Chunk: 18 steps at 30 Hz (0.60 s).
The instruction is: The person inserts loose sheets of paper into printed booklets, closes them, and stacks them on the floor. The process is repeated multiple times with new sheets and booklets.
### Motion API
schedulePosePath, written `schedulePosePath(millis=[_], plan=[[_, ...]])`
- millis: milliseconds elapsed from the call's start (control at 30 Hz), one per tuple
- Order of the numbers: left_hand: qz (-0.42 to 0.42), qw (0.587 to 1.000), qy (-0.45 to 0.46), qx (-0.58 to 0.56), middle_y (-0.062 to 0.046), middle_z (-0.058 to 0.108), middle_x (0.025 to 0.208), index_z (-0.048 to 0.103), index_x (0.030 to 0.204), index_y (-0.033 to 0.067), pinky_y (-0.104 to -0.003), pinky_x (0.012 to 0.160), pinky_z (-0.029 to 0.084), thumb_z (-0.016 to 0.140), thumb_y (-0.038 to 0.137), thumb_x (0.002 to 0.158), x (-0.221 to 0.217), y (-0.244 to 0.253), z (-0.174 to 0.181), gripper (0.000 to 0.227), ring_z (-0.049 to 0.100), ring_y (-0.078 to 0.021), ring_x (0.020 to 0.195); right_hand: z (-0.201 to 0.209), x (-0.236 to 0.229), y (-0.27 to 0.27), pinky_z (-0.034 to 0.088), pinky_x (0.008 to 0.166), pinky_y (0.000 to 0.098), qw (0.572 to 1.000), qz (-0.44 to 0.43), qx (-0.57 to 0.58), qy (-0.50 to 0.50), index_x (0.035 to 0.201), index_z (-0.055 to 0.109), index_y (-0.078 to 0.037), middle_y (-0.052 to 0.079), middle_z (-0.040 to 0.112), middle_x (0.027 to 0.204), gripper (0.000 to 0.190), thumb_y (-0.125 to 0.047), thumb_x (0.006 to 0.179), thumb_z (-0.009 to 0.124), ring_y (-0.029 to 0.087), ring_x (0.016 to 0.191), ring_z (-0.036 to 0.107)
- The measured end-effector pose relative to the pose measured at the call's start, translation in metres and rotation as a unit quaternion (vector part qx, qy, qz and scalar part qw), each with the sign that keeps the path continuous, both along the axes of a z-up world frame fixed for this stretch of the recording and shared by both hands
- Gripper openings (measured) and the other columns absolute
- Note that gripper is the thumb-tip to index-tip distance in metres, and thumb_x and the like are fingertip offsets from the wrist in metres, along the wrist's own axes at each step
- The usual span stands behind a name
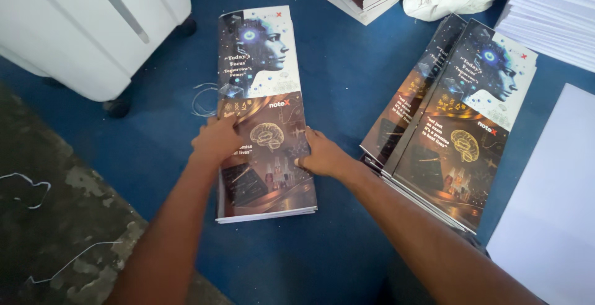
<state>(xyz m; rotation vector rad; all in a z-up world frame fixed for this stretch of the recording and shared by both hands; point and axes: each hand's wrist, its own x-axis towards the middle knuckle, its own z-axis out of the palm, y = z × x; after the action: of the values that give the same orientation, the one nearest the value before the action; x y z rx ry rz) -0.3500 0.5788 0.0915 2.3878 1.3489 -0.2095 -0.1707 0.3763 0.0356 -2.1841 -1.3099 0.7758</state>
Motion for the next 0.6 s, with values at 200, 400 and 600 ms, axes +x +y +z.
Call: schedulePosePath(millis=[200, 400, 600], plan=[[-0.064, 0.988, 0.016, 0.139, -0.016, 0.037, 0.154, 0.06, 0.136, 0.012, -0.072, 0.097, 0.035, 0.062, 0.028, 0.09, 0.017, -0.006, -0.01, 0.048, 0.033, -0.0395, 0.14, 0.041, 0.008, -0.026, 0.047, 0.105, 0.0406, 0.997, 0.002, 0.077, 0.018, 0.153, 0.031, 0.002, 0.022, 0.039, 0.155, 0.091, -0.037, 0.082, 0.074, 0.035, 0.117, 0.061], [-0.086, 0.977, 0.026, 0.195, -0.015, 0.045, 0.151, 0.07, 0.123, 0.0105, -0.066, 0.1, 0.04, 0.068, 0.029, 0.085, 0.032, -0.009, -0.023, 0.042, 0.04, -0.0358, 0.14, 0.089, 0.053, -0.085, 0.049, 0.1, 0.0409, 0.994, -0.07, 0.077, -0.02, 0.15, 0.041, -0.005, 0.017, 0.039, 0.157, 0.078, -0.031, 0.084, 0.073, 0.026, 0.1, 0.07], [-0.141, 0.946, -0.01, 0.291, -0.016, 0.056, 0.138, 0.077, 0.11, 0.0122, -0.064, 0.102, 0.037, 0.069, 0.022, 0.081, 0.065, -0.047, 0.002, 0.031, 0.048, -0.0382, 0.13, 0.114, 0.098, -0.166, 0.054, 0.093, 0.041, 0.982, -0.133, 0.131, 0.0, 0.147, 0.046, -0.012, 0.014, 0.047, 0.149, 0.067, -0.026, 0.086, 0.069, 0.023, 0.109, 0.067]])
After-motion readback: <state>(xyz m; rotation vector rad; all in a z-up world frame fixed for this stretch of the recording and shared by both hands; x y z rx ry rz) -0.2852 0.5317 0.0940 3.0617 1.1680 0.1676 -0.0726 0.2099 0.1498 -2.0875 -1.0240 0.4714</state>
